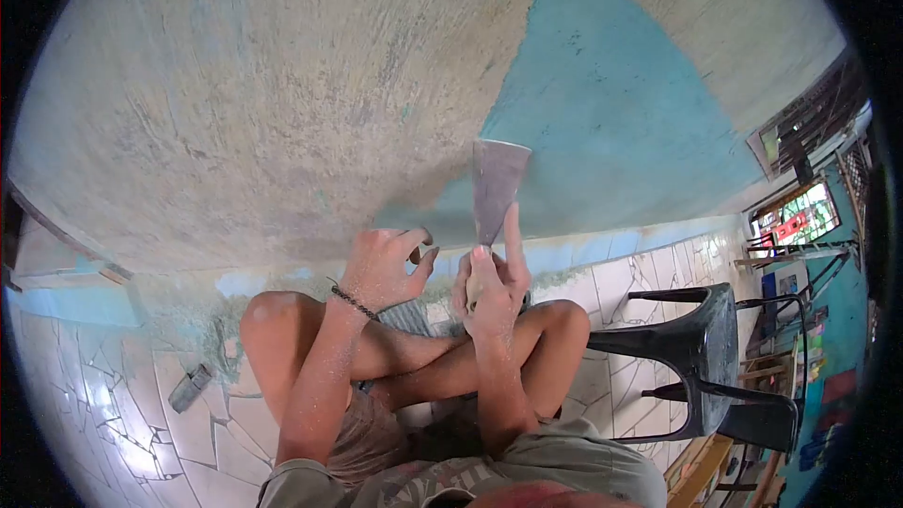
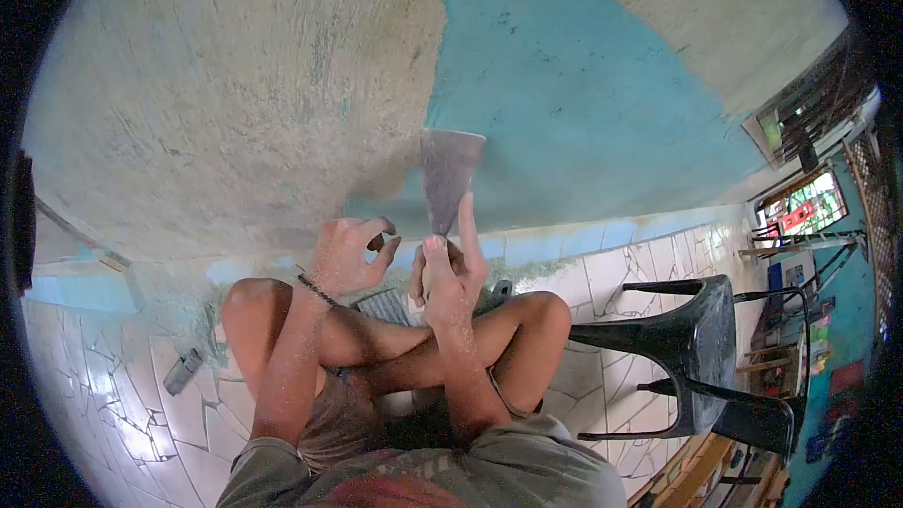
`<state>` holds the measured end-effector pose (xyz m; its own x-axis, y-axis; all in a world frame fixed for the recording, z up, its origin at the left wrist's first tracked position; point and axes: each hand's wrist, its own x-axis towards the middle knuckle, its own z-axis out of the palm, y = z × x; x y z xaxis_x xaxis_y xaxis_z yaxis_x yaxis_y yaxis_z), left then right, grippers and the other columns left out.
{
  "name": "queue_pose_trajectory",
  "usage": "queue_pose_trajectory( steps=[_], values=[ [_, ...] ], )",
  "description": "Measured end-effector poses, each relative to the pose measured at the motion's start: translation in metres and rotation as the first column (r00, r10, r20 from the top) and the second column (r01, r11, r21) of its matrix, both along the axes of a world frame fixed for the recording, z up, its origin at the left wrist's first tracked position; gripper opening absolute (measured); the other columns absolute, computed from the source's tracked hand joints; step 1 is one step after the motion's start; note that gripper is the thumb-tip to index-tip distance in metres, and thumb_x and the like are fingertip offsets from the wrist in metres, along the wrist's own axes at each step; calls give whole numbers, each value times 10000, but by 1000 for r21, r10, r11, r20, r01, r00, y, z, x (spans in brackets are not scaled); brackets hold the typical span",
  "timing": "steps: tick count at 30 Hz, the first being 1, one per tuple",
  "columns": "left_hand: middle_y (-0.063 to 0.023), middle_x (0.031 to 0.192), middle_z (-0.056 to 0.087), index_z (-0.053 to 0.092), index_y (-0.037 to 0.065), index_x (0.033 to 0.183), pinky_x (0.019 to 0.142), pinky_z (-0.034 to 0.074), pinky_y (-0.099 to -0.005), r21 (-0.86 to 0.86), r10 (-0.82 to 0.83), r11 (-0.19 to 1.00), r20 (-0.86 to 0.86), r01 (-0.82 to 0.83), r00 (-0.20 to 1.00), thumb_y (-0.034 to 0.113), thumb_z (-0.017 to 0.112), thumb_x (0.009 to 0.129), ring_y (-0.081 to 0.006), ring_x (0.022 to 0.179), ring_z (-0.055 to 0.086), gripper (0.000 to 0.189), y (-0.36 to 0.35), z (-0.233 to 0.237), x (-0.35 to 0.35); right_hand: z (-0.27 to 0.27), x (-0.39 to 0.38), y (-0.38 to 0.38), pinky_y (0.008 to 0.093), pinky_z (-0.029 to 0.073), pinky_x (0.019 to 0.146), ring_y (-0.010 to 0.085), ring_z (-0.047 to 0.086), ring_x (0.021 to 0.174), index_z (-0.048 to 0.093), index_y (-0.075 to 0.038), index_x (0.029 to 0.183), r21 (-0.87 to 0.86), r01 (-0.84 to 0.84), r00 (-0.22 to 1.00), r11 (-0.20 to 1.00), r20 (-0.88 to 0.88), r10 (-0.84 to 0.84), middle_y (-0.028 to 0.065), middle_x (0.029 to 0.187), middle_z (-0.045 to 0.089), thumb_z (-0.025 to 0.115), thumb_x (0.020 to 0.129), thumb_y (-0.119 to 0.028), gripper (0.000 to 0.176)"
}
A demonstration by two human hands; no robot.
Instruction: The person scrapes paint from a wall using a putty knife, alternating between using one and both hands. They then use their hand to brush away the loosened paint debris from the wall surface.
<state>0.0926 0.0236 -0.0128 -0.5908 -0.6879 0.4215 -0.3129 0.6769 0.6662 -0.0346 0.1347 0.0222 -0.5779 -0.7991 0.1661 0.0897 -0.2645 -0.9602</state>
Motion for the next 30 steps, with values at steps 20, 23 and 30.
queue_pose_trajectory(
  steps=[20,23,30],
  values=[
    [-129,713,709,711,72,889,640,550,-445,36,-29,999,64,27,997,215,707,856,-352,695,707,146,5,-4,-7,4,-2,-7,255,338,385,70,423,442,235,-16,1634,-58,-32,999,998,24,34,-2,615,509,522,1023,-26,675],
    [-127,705,710,713,73,889,633,550,-446,30,-28,999,22,28,999,216,704,857,-354,688,705,146,3,-2,-5,-17,-2,2,258,336,383,74,425,442,238,-16,1633,-13,-23,999,1000,-31,22,0,616,508,520,1023,-27,672],
    [-132,733,714,711,62,919,660,558,-408,70,-43,997,64,39,997,181,722,857,-327,702,718,135,4,2,-4,30,-1,-10,265,325,384,79,415,431,228,4,1629,-57,16,1000,998,-19,-17,12,603,503,507,1018,-30,673]
  ],
)
